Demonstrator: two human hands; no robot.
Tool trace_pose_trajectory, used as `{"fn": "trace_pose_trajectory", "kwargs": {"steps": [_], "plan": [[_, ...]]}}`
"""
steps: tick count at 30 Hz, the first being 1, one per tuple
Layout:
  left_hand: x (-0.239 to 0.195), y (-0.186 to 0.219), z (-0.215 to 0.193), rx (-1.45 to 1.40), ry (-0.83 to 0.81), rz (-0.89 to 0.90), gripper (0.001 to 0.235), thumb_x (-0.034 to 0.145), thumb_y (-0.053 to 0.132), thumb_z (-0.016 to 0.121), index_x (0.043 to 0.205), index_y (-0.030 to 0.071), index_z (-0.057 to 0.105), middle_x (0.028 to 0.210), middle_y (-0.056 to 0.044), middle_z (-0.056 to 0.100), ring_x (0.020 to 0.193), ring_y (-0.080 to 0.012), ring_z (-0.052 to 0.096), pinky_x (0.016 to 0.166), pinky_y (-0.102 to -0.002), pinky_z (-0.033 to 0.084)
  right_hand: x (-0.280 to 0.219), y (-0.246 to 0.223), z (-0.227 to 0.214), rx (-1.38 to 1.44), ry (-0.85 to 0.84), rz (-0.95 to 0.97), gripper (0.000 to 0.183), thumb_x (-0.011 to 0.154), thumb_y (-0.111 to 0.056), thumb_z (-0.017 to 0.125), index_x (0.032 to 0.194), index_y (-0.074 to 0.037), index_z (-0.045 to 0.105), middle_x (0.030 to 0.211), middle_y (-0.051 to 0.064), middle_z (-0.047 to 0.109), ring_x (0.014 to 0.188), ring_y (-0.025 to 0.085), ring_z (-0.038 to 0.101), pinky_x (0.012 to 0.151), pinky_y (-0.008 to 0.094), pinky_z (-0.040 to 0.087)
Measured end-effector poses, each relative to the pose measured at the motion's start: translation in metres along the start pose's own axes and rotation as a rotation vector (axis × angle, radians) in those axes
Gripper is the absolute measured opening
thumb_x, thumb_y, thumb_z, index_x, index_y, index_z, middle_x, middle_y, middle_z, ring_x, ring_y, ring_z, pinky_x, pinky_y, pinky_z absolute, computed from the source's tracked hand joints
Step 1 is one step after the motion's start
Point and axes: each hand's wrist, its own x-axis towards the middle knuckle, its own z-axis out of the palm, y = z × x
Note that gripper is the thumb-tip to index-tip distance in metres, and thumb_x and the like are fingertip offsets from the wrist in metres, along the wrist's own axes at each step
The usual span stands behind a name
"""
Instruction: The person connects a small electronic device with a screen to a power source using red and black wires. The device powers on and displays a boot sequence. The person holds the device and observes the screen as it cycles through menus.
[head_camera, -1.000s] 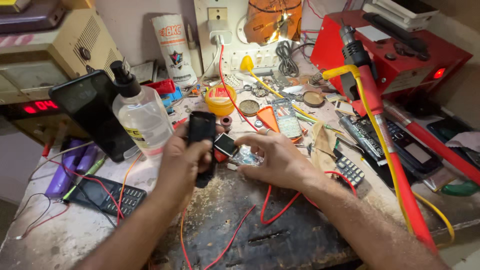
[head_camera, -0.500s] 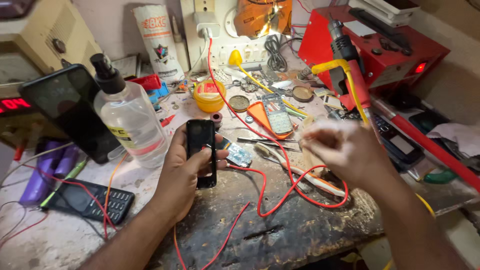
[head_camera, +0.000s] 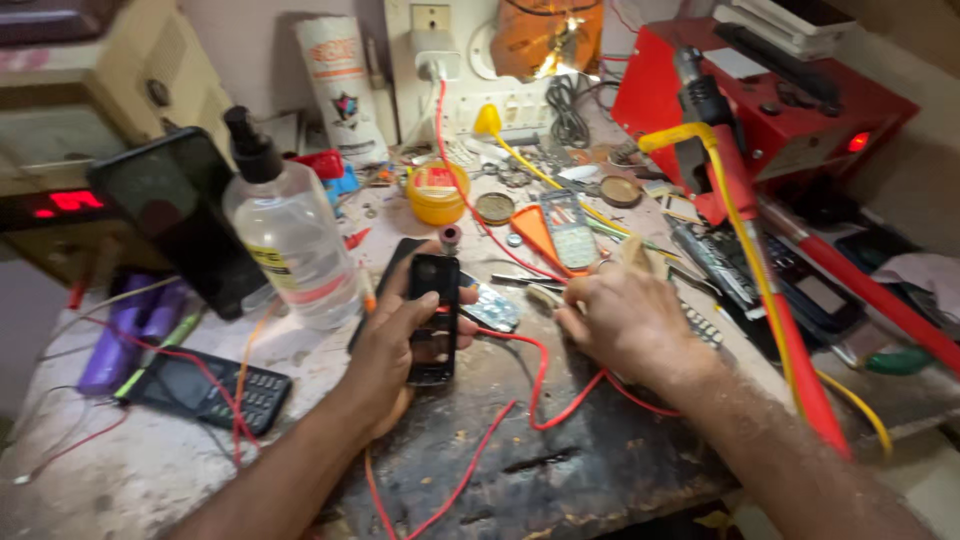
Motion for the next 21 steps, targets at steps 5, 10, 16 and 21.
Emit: {"fn": "trace_pose_trajectory", "kwargs": {"steps": [5, 10, 16, 21], "plan": [[0.005, -0.001, -0.002, -0.243, -0.017, -0.03, 0.048, 0.102, 0.025, 0.038, 0.148, 0.013, 0.045, 0.11, -0.016, 0.071, 0.086, -0.0216, 0.071, 0.08, -0.04, 0.063, 0.014, 0.006, -0.011, 0.555, 0.052, 0.109, 0.019, 0.089, -0.029, 0.073, 0.089, -0.01, 0.074, 0.076, 0.01, 0.075, 0.076, 0.019, 0.077, 0.072, 0.038, 0.058], [0.002, 0.004, -0.002, -0.325, -0.051, -0.083, 0.045, 0.103, 0.029, 0.038, 0.143, 0.012, 0.049, 0.105, -0.015, 0.07, 0.085, -0.0223, 0.071, 0.081, -0.043, 0.065, 0.033, -0.003, -0.025, 1.208, 0.603, -0.207, 0.005, 0.104, -0.012, 0.059, 0.104, -0.009, 0.056, 0.093, 0.004, 0.072, 0.092, 0.012, 0.072, 0.088, 0.026, 0.056], [-0.001, 0.005, -0.005, -0.319, -0.028, -0.138, 0.053, 0.106, 0.041, 0.039, 0.132, -0.003, 0.053, 0.101, -0.019, 0.07, 0.073, -0.0263, 0.072, 0.071, -0.045, 0.067, 0.036, -0.028, -0.022, 0.941, 0.455, -0.374, 0.009, 0.102, -0.015, 0.065, 0.107, -0.007, 0.063, 0.092, 0.002, 0.069, 0.078, 0.009, 0.063, 0.068, 0.024, 0.05], [0.0, 0.002, -0.005, -0.226, -0.008, -0.053, 0.047, 0.103, 0.048, 0.038, 0.141, 0.028, 0.056, 0.094, -0.014, 0.067, 0.065, -0.0206, 0.069, 0.06, -0.039, 0.062, 0.035, -0.04, -0.013, 0.748, 0.052, -0.334, 0.014, 0.095, -0.022, 0.071, 0.097, -0.008, 0.073, 0.075, 0.002, 0.067, 0.059, 0.009, 0.055, 0.05, 0.027, 0.043]]}}
